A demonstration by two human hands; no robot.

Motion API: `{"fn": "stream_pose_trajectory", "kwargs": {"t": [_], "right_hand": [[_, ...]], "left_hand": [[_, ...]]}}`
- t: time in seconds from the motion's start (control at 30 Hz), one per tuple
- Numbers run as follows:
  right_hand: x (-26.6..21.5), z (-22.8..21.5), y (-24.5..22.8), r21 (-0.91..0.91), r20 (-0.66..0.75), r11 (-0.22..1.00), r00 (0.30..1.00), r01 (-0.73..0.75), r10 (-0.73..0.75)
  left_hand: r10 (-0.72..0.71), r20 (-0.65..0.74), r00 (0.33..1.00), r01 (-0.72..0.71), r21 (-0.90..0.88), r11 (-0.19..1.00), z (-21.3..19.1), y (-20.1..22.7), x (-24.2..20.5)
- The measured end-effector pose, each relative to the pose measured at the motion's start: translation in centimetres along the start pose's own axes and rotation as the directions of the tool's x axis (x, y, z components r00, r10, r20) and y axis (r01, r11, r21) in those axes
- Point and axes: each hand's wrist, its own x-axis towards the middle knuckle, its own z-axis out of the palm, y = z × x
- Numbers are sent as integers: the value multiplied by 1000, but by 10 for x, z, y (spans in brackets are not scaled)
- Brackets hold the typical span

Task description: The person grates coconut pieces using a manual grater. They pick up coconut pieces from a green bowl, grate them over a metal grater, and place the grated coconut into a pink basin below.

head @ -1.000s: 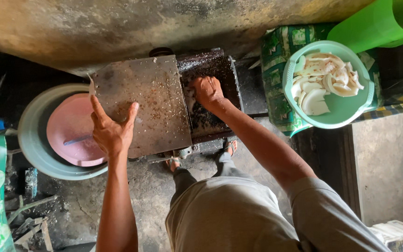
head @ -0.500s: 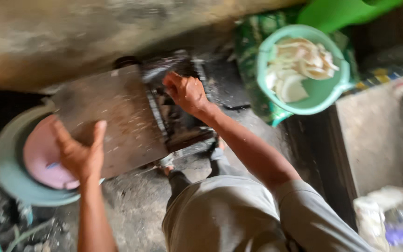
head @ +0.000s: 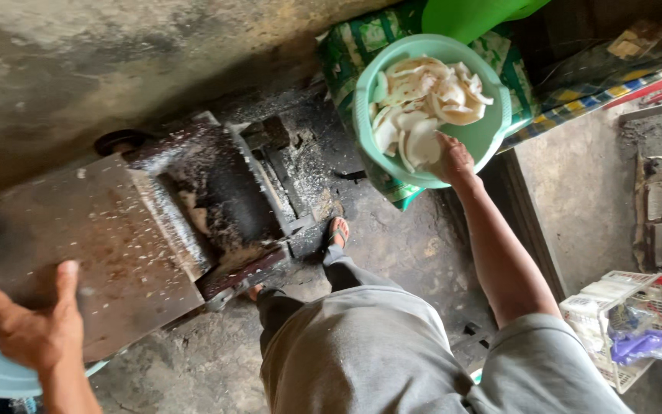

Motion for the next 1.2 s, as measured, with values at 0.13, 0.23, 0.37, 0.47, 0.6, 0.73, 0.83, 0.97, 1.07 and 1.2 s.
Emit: {"fn": "stream_pose_trajectory", "kwargs": {"t": [0.13,0.23,0.37,0.47,0.6,0.73,0.83,0.97,1.07,1.2], "right_hand": [[41,42,43,-175,97,984,995,21,-4],[20,19,19,-143,45,989,999,20,-13],[30,20,43,143,-162,989,987,18,5],[11,-4,34,303,-68,952,996,-35,59],[-36,-56,-15,498,-2,864,996,-78,91],[-91,-99,-72,519,-123,837,984,173,-128],[-135,-130,-139,348,-382,720,792,600,-476],[-169,-139,-227,39,-569,413,360,910,-739],[-188,-112,-278,-124,-735,292,110,948,-670],[-224,-86,-342,-27,-829,73,19,997,-559]], "left_hand": [[145,-92,985,-132,137,982,9,-7,-3],[168,-107,980,-141,220,965,28,-37,-1],[145,-106,984,-112,271,956,23,-24,-4],[165,-113,980,-153,104,983,5,6,-6],[71,-44,997,-69,55,996,7,5,-2],[182,-142,973,-186,-14,982,5,-2,-4],[27,-130,991,-28,-10,1000,-13,16,-5],[212,-452,867,-293,-117,949,-21,45,-21],[171,-256,952,-303,-678,669,-25,100,-54],[266,366,892,410,-902,-135,-38,168,-92]]}}
